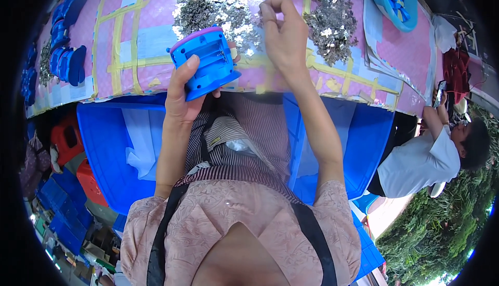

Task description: Manually assemble small metal pins and components into blue plastic toy housings at a workstation.

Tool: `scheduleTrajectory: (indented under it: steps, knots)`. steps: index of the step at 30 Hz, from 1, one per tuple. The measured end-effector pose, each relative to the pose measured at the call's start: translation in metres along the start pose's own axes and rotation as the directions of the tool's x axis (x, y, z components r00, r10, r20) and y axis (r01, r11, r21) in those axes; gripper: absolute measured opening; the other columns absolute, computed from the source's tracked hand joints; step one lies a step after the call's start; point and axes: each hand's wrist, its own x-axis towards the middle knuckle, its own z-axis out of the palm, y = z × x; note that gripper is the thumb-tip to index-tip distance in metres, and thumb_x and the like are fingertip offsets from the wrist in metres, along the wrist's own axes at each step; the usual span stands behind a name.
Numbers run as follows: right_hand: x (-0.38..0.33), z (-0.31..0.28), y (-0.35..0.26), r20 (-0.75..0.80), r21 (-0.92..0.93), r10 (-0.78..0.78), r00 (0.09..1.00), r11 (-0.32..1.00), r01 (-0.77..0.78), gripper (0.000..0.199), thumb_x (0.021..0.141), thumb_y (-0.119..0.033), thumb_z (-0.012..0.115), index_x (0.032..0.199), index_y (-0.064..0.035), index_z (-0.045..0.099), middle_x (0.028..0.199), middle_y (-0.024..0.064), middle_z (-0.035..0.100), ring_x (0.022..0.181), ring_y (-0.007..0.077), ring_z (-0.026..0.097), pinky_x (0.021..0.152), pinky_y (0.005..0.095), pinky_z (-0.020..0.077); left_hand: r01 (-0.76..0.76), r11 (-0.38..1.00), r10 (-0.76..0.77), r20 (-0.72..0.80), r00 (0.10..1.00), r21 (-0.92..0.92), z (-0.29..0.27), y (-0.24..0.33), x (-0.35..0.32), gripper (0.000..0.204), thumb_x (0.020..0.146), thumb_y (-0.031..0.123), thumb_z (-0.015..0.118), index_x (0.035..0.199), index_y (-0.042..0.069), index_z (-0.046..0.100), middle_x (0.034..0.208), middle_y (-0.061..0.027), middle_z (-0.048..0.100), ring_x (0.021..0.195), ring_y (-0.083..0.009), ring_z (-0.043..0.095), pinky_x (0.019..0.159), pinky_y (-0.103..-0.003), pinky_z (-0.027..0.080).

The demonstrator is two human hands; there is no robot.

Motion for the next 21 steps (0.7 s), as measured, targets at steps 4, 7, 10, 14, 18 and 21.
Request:
scheduleTrajectory:
  steps: [4, 7, 10, 14, 18, 21]
  knots:
    - [-0.011, -0.017, -0.032, 0.489, 0.408, 0.41, 0.77, 0.672, -0.618, 0.018, 0.097, -0.012, 0.06, 0.109, 0.0004, 0.065, 0.089, 0.0045, 0.068, 0.045, -0.001, 0.033, 0.042, 0.0176, 0.0247, -0.056, 0.996, 0.059, -0.031, 0.998, 0.071, 0.005, 0.001, -0.002, 0.061, 0.08, 0.032, 0.075, 0.125, 0.0, 0.051, 0.101, -0.012, 0.065, 0.08, -0.0166, 0.068, 0.051, -0.028, 0.056]
    - [-0.024, -0.017, -0.055, 0.487, 0.443, 0.378, 0.787, 0.67, -0.596, 0.021, 0.094, -0.01, 0.063, 0.111, 0.0025, 0.065, 0.085, 0.0067, 0.07, 0.044, -0.0019, 0.032, 0.041, 0.0171, 0.0241, -0.129, 0.972, 0.137, -0.027, 0.99, 0.198, 0.006, -0.001, -0.003, 0.057, 0.084, 0.031, 0.069, 0.126, -0.002, 0.05, 0.102, -0.0139, 0.066, 0.078, -0.0188, 0.068, 0.054, -0.029, 0.056]
    - [-0.033, -0.011, -0.065, 0.422, 0.407, 0.372, 0.827, 0.737, -0.54, 0.022, 0.09, -0.01, 0.069, 0.108, 0.0016, 0.065, 0.08, 0.004, 0.068, 0.048, -0.0031, 0.037, 0.043, 0.0159, 0.025, -0.166, 0.975, 0.175, -0.051, 0.983, 0.145, 0.011, -0.001, -0.003, 0.06, 0.079, 0.026, 0.077, 0.126, -0.001, 0.053, 0.103, -0.011, 0.065, 0.091, -0.017, 0.067, 0.076, -0.031, 0.058]
    - [-0.04, -0.004, -0.062, 0.32, 0.378, 0.345, 0.882, 0.808, -0.453, 0.018, 0.086, -0.013, 0.074, 0.099, -0.0028, 0.065, 0.076, -0.0028, 0.064, 0.052, -0.0041, 0.042, 0.045, 0.0146, 0.025, -0.199, 0.965, 0.215, -0.077, 0.974, 0.171, 0.011, -0.004, -0.004, 0.06, 0.079, 0.025, 0.077, 0.126, -0.002, 0.053, 0.108, -0.012, 0.065, 0.096, -0.0182, 0.066, 0.086, -0.032, 0.054]
    - [-0.045, 0.004, -0.049, 0.286, 0.386, 0.304, 0.909, 0.832, -0.399, 0.016, 0.085, -0.012, 0.075, 0.095, -0.0065, 0.065, 0.074, -0.0056, 0.062, 0.053, -0.0039, 0.042, 0.046, 0.014, 0.0239, -0.199, 0.966, 0.212, -0.072, 0.975, 0.163, 0.014, -0.003, -0.008, 0.062, 0.079, 0.025, 0.078, 0.128, -0.002, 0.051, 0.111, -0.0123, 0.064, 0.099, -0.0188, 0.065, 0.087, -0.032, 0.054]
    - [-0.046, 0.003, -0.056, 0.344, 0.405, 0.391, 0.854, 0.759, -0.51, 0.016, 0.084, -0.011, 0.075, 0.095, -0.0062, 0.064, 0.072, -0.0066, 0.06, 0.052, -0.0038, 0.04, 0.045, 0.0142, 0.0231, -0.207, 0.966, 0.224, -0.103, 0.969, 0.152, 0.014, -0.003, -0.01, 0.062, 0.078, 0.025, 0.078, 0.128, -0.002, 0.052, 0.11, -0.0119, 0.063, 0.099, -0.0187, 0.065, 0.087, -0.032, 0.053]
